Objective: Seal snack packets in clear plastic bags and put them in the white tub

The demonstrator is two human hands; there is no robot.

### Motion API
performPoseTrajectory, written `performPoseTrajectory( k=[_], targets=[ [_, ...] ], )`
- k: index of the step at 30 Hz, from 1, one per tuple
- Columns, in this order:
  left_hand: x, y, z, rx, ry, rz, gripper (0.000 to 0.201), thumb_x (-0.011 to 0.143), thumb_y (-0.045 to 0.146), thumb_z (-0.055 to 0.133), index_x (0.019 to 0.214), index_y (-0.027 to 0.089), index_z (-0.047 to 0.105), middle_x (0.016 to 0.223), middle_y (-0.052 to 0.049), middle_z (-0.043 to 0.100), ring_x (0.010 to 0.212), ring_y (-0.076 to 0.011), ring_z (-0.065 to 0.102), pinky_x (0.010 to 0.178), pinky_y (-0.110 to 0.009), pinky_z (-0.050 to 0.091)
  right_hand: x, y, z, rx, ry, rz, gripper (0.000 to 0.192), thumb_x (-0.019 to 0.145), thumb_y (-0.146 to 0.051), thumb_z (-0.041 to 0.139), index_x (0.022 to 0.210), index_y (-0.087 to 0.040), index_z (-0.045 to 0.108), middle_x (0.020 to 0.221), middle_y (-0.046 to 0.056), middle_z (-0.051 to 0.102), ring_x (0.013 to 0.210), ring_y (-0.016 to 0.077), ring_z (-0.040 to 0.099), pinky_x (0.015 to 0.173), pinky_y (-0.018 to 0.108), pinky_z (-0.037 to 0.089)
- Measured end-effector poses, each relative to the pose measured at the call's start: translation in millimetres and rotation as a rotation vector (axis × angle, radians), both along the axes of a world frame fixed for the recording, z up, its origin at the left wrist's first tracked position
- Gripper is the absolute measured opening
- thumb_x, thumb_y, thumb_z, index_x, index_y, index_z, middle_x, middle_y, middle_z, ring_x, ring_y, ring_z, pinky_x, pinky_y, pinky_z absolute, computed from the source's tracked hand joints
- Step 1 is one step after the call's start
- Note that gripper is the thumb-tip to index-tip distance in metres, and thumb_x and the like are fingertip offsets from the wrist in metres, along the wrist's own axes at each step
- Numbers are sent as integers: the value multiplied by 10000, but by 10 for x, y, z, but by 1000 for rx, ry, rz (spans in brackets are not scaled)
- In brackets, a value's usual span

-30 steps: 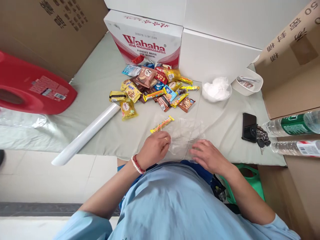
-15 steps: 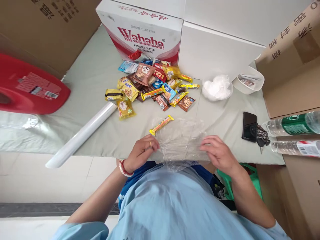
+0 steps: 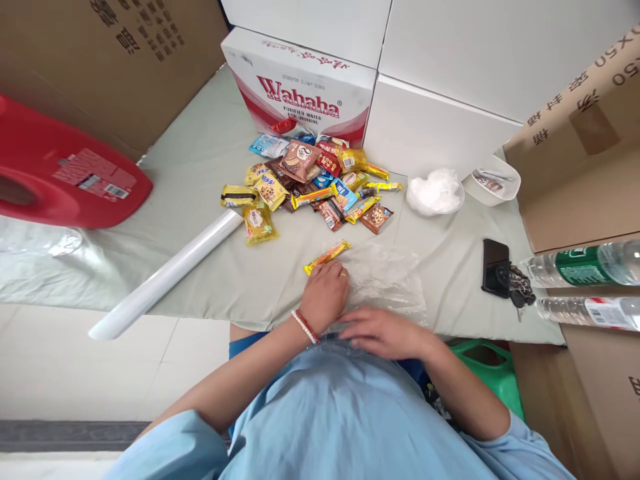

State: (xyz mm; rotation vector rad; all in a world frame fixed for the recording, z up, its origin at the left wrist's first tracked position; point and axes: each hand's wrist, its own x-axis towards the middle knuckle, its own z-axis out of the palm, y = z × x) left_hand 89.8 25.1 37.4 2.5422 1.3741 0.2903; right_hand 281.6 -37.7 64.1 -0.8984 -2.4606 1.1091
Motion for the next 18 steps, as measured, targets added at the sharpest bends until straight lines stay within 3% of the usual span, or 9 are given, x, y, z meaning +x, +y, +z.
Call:
performPoseTrajectory(
  k=[3, 5, 8, 10, 14, 16, 18],
  targets=[
    [-112, -176, -130, 56, -22, -3, 414, 1027, 295, 481, 1378, 130, 626, 1467, -169, 619, 1427, -318, 510, 1215, -530, 335, 330, 480, 111, 123, -97, -423, 323, 1040, -239, 474, 1249, -248, 720, 1219, 88, 729, 1141, 231, 670, 1030, 405, 541],
    [-183, -258, -213, 58, -23, 8, 499, 1048, 362, 457, 1487, 142, 543, 1564, -150, 542, 1484, -310, 453, 1256, -547, 266, 432, 897, 69, 233, -259, -662, 359, 1015, -282, 520, 1323, -188, 679, 1266, 152, 683, 1182, 301, 621, 1075, 480, 491],
    [-245, -301, -277, 50, -18, 12, 560, 1061, 427, 422, 1554, 166, 477, 1626, -137, 465, 1516, -299, 417, 1277, -558, 222, 404, 1479, -99, 266, -443, -780, 656, 906, -391, 704, 1479, -117, 542, 1452, 209, 548, 1303, 383, 490, 1126, 514, 424],
    [-257, -295, -282, 49, -15, 11, 578, 1057, 452, 423, 1569, 188, 462, 1640, -138, 441, 1526, -299, 404, 1283, -566, 206, 362, 1737, -192, 243, -513, -773, 694, 872, -379, 728, 1487, -126, 529, 1483, 199, 524, 1315, 395, 459, 1091, 493, 444],
    [-263, -274, -272, 45, -13, 13, 609, 1034, 507, 459, 1574, 226, 462, 1656, -141, 410, 1540, -313, 383, 1290, -585, 170, 507, 1822, -151, 227, -497, -913, 383, 952, -253, 535, 1299, -162, 670, 1233, 172, 669, 1132, 333, 585, 973, 457, 496],
    [-267, -269, -273, 36, -20, 11, 630, 1026, 534, 467, 1576, 227, 458, 1671, -141, 381, 1550, -315, 364, 1293, -596, 138, 647, 1663, -24, 266, -326, -1033, 351, 959, -285, 538, 1248, -163, 696, 1194, 164, 683, 1101, 310, 614, 984, 459, 502],
    [-269, -266, -275, 26, -30, 5, 650, 1021, 555, 469, 1579, 222, 451, 1681, -142, 355, 1558, -318, 348, 1293, -612, 102, 707, 1393, 111, 267, -93, -1043, 367, 962, -372, 579, 1248, -177, 700, 1196, 141, 685, 1069, 281, 637, 963, 439, 528]
  ],
)
